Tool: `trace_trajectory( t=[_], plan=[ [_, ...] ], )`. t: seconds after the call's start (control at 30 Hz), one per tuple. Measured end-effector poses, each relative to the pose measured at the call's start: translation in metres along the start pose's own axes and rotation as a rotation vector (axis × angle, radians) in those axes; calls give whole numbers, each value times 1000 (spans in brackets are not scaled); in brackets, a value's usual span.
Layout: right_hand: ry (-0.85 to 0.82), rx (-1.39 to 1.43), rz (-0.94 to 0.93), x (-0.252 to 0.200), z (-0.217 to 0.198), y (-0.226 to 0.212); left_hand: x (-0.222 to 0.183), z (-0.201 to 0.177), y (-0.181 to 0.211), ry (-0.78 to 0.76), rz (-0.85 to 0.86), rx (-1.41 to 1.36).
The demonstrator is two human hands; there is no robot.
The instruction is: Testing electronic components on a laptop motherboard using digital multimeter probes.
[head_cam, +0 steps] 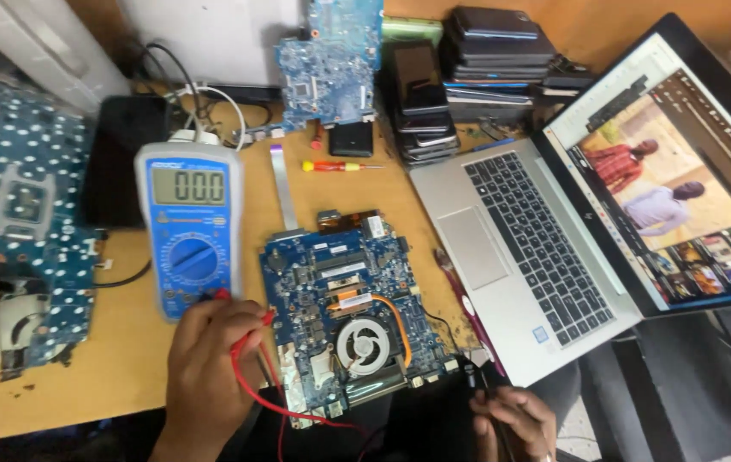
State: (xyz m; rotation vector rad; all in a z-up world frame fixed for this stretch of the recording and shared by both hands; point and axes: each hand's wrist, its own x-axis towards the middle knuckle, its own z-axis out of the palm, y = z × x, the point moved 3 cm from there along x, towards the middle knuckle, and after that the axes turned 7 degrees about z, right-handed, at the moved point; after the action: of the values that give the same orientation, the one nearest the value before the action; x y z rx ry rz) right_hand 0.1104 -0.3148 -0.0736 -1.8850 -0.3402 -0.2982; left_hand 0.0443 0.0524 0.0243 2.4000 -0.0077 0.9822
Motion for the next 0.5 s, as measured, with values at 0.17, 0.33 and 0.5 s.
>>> trace_trajectory(
  t=[0.17, 0.33, 0.5],
  plan=[
    [227, 189, 53, 59, 42, -96, 2, -3, 5, 7, -38, -14],
    [69, 154, 44, 103, 59, -99, 0, -3, 5, -8, -69, 43],
    [-88, 168, 166, 123, 78, -86, -1, -2, 3, -14, -69, 41]
  ],
)
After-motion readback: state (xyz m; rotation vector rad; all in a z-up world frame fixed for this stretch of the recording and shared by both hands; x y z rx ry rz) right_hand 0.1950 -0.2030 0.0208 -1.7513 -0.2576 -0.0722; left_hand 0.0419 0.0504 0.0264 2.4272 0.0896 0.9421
